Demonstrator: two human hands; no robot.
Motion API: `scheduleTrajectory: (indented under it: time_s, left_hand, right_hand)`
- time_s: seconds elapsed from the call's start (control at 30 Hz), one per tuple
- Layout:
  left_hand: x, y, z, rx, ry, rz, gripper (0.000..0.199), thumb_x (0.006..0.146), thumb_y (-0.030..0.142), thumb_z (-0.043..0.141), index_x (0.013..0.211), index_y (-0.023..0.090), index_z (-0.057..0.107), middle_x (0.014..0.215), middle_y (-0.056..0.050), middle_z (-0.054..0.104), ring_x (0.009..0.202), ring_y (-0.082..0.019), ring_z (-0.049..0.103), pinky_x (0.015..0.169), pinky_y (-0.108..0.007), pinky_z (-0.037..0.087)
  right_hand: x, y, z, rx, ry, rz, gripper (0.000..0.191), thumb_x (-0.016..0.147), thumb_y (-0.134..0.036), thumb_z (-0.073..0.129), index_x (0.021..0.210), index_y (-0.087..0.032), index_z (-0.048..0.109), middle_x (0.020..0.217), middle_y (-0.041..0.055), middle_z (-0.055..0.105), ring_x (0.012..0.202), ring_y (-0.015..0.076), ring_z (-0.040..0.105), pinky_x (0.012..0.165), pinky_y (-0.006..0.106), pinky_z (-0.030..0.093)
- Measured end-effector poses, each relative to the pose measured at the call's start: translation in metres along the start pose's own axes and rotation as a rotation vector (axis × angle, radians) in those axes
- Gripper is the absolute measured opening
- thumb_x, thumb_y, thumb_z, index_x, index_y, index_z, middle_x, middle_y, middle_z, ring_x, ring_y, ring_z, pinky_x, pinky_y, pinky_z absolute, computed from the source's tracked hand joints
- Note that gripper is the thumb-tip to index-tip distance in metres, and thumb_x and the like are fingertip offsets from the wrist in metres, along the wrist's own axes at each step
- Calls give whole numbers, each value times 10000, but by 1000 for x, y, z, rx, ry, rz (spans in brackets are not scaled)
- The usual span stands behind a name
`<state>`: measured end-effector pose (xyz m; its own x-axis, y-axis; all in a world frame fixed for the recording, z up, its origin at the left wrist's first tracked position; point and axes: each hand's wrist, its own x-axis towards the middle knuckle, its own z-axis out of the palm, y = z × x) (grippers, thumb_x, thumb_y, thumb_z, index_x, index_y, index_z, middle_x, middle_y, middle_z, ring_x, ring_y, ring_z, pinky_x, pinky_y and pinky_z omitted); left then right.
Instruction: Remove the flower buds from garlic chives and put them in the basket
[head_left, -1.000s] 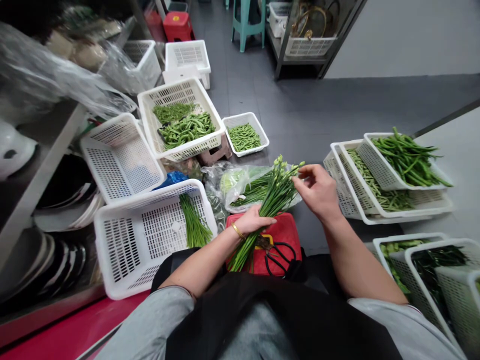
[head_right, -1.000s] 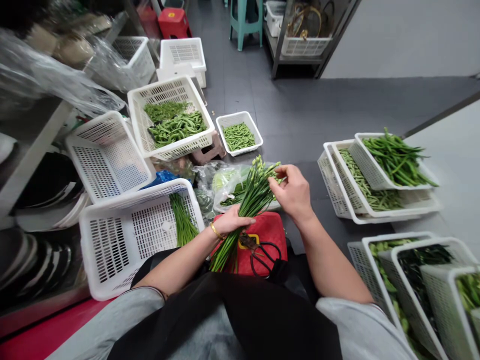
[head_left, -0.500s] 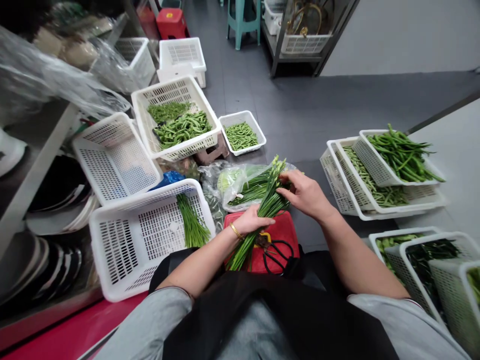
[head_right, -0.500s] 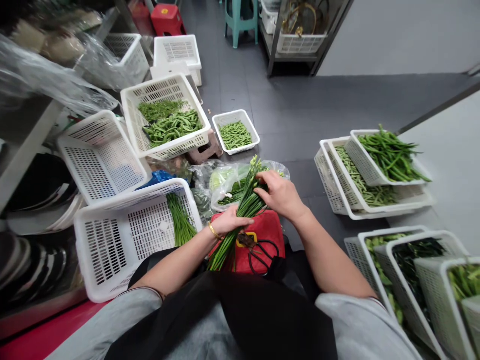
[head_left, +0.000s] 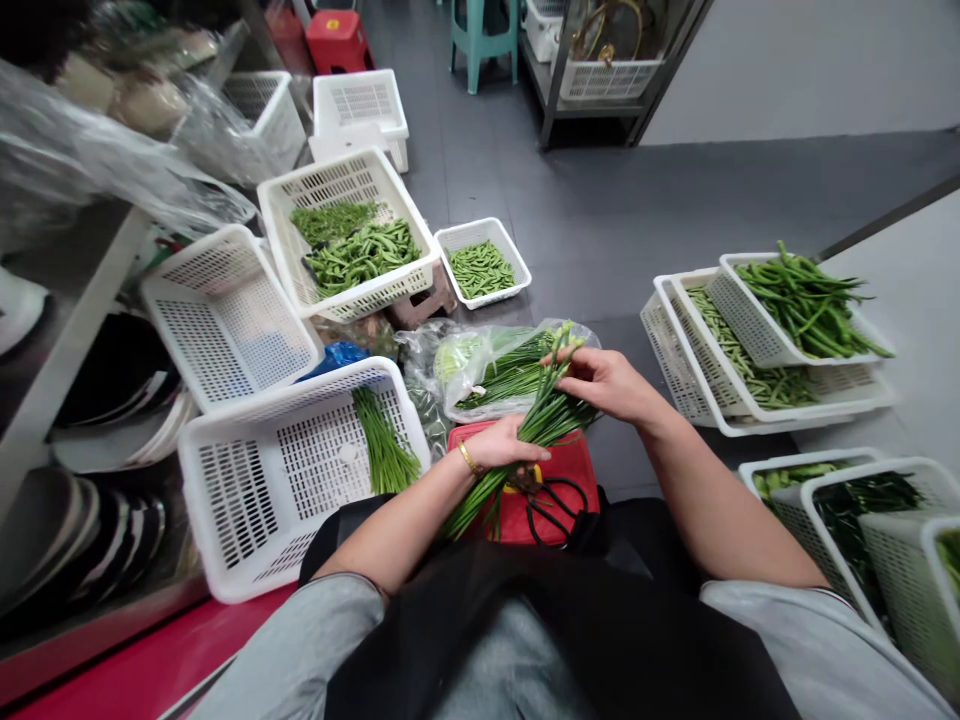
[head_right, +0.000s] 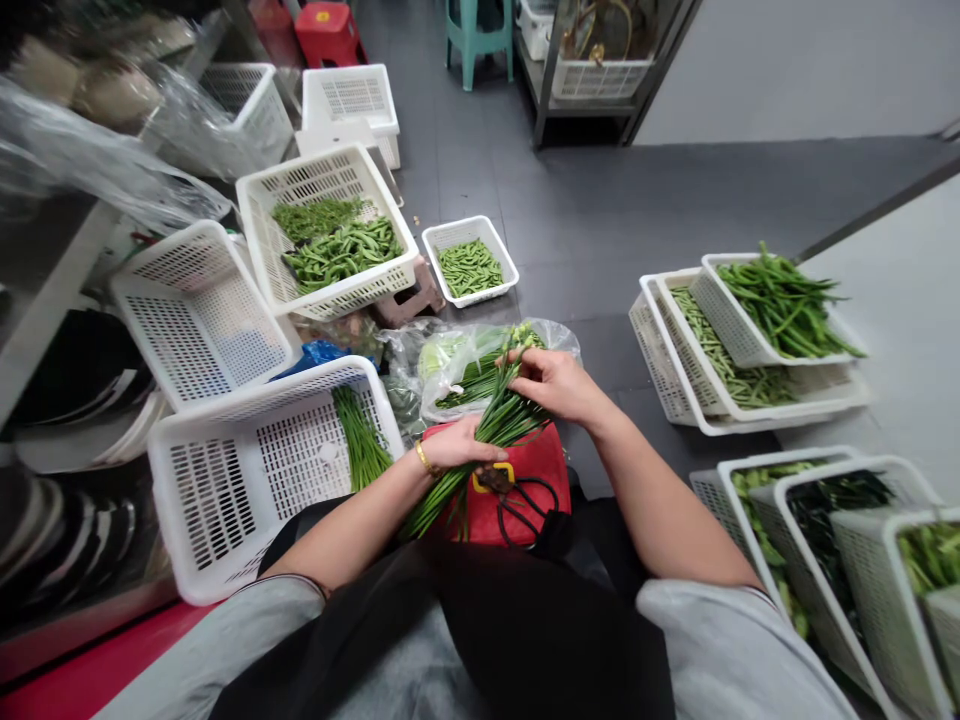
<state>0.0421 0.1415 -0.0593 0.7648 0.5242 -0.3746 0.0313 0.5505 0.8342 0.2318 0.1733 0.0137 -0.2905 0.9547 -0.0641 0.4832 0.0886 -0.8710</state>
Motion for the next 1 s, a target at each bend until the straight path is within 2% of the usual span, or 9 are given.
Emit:
scheduleTrajectory:
  time_s: [0.17,0.3,0.4,0.53,0.67,1.0]
  left_hand:
    - [-1,0,-3,-74,-102,-67,417,568,370,802,809,159,534,510,52,538,388,-84,445,412,-224,327]
    - [-2,-2,-4,-143,-168,-60,439,562,388,798,821,145,539,470,48,548,357,-73,428,398,-209,312]
    - [-3,-2,-3,-184,-195,-41,469,549,411,800,819,134,534,448,53,538,345,-67,423,400,-206,331]
    - [-3,2,-1,-145,-162,-7,474,549,421,806,809,139,527,458,53,534,356,-69,433,405,-209,338]
    - [-4,7,-1,-93,-96,-21,482,542,417,821,823,151,534,492,50,537,383,-77,441,409,-216,327]
    - [-4,10,-7,-37,-82,-44,474,552,370,816,851,146,525,554,55,557,411,-88,471,431,-227,360]
  right_hand:
    - [-4,-2,-3,59,-49,-30,240,708,-389,661,781,-161,641,664,1,599,601,113,516,583,240,445]
    - [-7,-4,-4,29,-43,-30,248,726,-402,660,692,-171,574,565,-34,511,520,82,429,508,211,374]
    - [-8,-6,-3,-4,-68,-53,231,744,-387,645,696,-175,566,558,-38,501,518,81,427,510,211,366]
    - [-8,-6,-1,-66,35,-98,208,756,-372,620,693,-182,563,568,-27,516,527,92,437,516,221,362]
    - [-7,-6,-3,-160,56,-112,185,757,-348,604,676,-188,561,581,-12,548,536,102,460,535,231,378]
    - [-8,-10,-19,-339,281,-137,130,773,-304,609,728,-183,590,660,11,623,565,114,525,574,245,421]
